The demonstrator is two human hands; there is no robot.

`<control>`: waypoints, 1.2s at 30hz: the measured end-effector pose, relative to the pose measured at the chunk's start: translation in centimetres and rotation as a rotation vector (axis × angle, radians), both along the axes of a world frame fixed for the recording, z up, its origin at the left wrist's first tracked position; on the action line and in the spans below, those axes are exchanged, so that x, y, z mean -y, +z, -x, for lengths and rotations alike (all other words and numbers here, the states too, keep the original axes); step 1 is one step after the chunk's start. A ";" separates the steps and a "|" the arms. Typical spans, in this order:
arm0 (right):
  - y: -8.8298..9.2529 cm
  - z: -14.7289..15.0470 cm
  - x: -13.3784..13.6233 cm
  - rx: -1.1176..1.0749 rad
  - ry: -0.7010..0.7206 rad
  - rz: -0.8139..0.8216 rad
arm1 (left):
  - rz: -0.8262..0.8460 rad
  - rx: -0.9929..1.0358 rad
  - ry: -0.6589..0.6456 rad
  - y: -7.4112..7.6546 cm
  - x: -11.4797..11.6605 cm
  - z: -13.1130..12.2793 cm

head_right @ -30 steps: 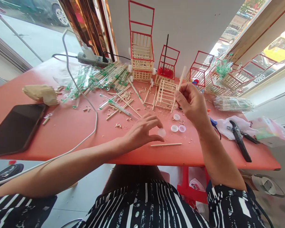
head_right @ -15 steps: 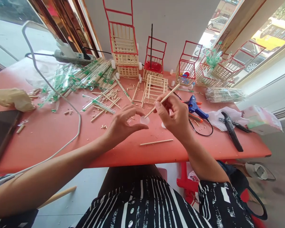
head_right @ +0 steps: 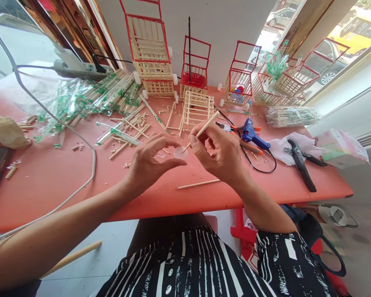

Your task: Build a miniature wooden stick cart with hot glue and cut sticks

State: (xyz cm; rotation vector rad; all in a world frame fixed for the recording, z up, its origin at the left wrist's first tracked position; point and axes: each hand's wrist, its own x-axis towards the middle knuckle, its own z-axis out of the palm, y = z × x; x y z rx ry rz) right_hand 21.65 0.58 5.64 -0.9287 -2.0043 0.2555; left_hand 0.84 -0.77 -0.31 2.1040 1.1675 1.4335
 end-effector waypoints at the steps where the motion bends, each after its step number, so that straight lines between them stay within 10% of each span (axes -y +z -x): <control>1: 0.0 0.0 0.0 0.010 -0.003 -0.007 | 0.010 -0.005 0.003 0.0 0.0 0.0; 36: -0.4 0.1 -0.3 0.135 0.045 -0.132 | -0.010 -0.050 -0.018 -0.1 -0.2 0.0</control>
